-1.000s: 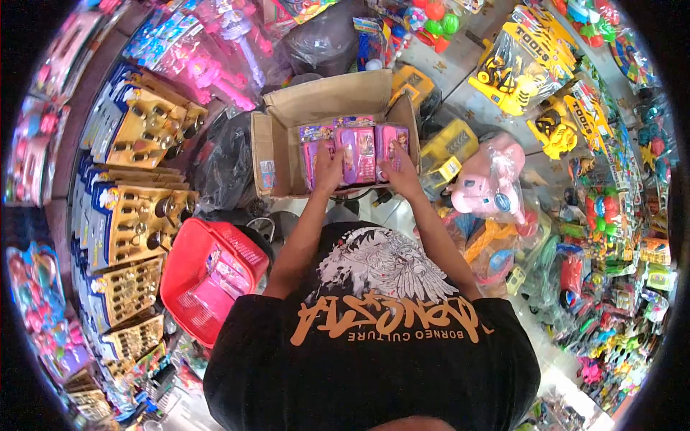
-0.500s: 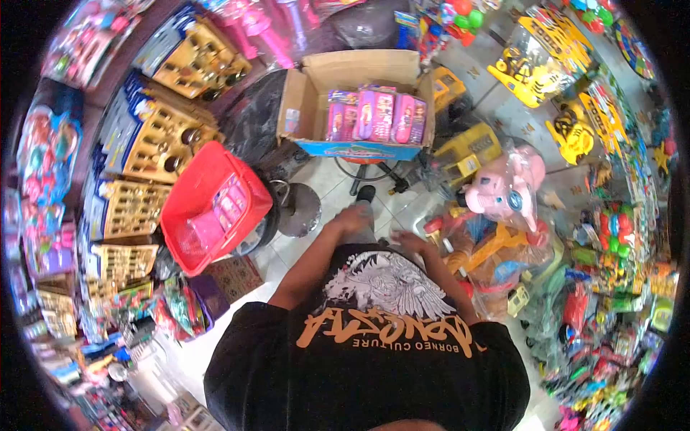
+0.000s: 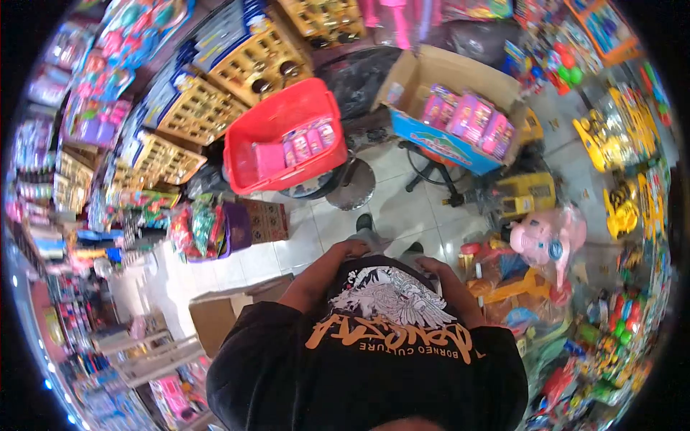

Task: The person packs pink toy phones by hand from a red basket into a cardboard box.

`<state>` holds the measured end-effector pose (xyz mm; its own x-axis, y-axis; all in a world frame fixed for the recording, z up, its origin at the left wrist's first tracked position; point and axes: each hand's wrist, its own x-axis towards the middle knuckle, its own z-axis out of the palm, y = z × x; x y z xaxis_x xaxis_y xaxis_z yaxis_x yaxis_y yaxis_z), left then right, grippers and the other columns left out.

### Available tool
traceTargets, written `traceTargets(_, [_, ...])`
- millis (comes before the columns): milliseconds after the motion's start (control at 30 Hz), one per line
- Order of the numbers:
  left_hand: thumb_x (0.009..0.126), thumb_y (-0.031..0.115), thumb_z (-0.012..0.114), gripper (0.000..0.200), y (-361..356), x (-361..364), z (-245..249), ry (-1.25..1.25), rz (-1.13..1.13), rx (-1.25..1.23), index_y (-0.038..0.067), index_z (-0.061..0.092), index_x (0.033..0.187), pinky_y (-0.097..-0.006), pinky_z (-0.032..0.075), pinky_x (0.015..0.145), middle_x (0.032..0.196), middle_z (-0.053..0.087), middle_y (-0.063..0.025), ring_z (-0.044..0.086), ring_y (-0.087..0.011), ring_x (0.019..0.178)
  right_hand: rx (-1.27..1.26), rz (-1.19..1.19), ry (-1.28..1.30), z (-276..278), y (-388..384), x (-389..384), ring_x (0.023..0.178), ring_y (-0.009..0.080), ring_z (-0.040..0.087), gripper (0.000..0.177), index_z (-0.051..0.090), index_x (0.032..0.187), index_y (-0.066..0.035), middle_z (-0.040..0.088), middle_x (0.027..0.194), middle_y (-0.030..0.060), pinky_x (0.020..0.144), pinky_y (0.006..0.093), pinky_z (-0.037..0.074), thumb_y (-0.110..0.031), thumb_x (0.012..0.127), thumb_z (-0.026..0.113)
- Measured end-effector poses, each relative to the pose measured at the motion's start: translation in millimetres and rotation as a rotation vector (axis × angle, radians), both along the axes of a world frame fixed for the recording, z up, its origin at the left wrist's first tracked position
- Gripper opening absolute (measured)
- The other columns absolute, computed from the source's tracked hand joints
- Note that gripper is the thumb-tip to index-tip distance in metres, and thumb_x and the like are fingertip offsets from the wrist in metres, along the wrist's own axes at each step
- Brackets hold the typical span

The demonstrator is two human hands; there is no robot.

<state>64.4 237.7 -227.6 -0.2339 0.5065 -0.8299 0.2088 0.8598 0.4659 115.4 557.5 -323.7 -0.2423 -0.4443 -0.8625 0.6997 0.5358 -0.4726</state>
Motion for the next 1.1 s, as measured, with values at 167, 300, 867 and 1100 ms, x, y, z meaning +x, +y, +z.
traceTargets(167, [0.085, 0.030, 0.043, 0.041, -63, 36, -15, 0.148, 0.149, 0.137, 0.007, 0.056, 0.116, -0.0412, 0.037, 0.097, 0.118, 0.055, -0.0210, 0.051, -0.0339, 0.111, 0.080, 0.028, 0.032, 43, -41, -29, 0.113, 0.0213, 0.046, 0.048, 0.050, 0.128, -0.014, 0.050, 0.128, 0.0050, 0.091, 0.0365, 0.040, -0.040, 0.087, 0.051])
traceTargets(300, [0.082, 0.030, 0.048, 0.040, -117, 46, -47, 0.023, 0.528, 0.209, 0.010, 0.059, 0.114, -0.0415, 0.042, 0.090, 0.116, 0.058, -0.0197, 0.056, -0.0339, 0.104, 0.053, 0.191, 0.111, -1, -73, -44, 0.118, 0.0247, 0.043, 0.053, 0.048, 0.128, -0.017, 0.046, 0.128, 0.0076, 0.087, 0.0454, 0.042, -0.046, 0.085, 0.051])
traceTargets(867, [0.094, 0.035, 0.039, 0.044, -229, -12, 92, 0.037, 0.560, 0.504, 0.007, 0.053, 0.124, -0.0336, 0.041, 0.092, 0.121, 0.057, -0.0102, 0.052, -0.0238, 0.110, -0.247, 0.086, 0.352, 222, -291, -150, 0.107, 0.0165, 0.055, 0.039, 0.057, 0.117, 0.000, 0.060, 0.114, 0.0088, 0.089, 0.0299, 0.044, -0.030, 0.095, 0.045])
traceTargets(1100, [0.095, 0.038, 0.045, 0.045, -254, -82, 234, -0.092, 1.022, 0.944, 0.003, 0.054, 0.122, -0.0291, 0.040, 0.094, 0.119, 0.058, -0.0099, 0.051, -0.0163, 0.111, -0.617, 0.234, 0.343, 322, -320, -253, 0.112, 0.0199, 0.054, 0.042, 0.053, 0.121, -0.001, 0.058, 0.119, 0.0093, 0.091, 0.0362, 0.045, -0.033, 0.096, 0.044])
